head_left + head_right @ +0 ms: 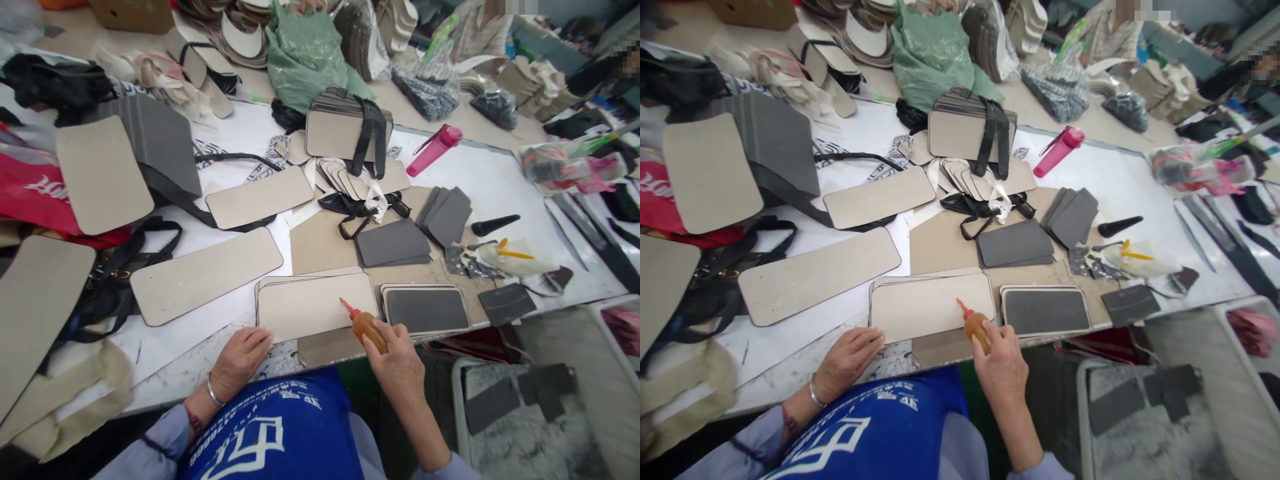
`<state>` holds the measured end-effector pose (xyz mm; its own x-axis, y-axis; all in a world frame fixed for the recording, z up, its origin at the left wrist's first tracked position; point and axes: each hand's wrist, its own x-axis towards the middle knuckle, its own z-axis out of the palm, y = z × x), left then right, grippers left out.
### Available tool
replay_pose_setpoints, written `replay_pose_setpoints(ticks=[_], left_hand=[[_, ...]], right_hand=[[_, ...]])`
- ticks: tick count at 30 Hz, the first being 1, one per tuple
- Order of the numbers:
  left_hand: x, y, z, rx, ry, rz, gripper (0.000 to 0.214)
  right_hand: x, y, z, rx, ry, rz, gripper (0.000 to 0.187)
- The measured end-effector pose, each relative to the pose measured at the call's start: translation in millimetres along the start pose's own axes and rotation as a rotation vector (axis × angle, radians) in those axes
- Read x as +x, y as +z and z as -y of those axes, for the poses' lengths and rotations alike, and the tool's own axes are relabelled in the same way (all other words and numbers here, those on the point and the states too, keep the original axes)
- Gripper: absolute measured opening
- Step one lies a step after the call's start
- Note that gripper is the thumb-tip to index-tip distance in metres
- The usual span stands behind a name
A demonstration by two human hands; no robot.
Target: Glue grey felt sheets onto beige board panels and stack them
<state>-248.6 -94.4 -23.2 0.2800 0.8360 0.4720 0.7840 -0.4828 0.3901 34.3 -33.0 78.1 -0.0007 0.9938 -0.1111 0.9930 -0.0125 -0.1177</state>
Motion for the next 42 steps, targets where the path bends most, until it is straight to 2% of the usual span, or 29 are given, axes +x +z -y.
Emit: replay_pose_setpoints(ticks=[6, 13, 17, 27, 32, 36, 42], left_hand=[[3, -0.2, -1, 0.008, 0.026, 0.003, 0.014], [4, -2.6, -1, 0.005, 0.018, -0.003, 0.014], [1, -0.1, 0, -0.02, 0.009, -0.019, 0.015], [1, 0.9, -3, 0.016, -0.004, -0.028, 0.01], [0, 1.6, -3, 0.003, -0.026, -0.011, 0.012], [-2, 3.8, -2, -0.011, -0.029, -0.035, 0.012], [-3, 5.0, 0, -0.001, -0.007, -0.017, 0.011]], right_hand=[[12, -11, -25, -0.091, 0.105, -0.024, 0.028], [12, -8, -33, -0.124, 0.139, -0.093, 0.028], [7, -6, -16, -0.079, 0.127, -0.061, 0.028], [-20, 13, 68, 0.13, -0.131, 0.071, 0.03], [-27, 18, 98, 0.18, -0.217, 0.147, 0.032], [-30, 22, 101, 0.263, -0.215, 0.156, 0.032], [-40, 19, 68, 0.344, -0.091, 0.137, 0.032]])
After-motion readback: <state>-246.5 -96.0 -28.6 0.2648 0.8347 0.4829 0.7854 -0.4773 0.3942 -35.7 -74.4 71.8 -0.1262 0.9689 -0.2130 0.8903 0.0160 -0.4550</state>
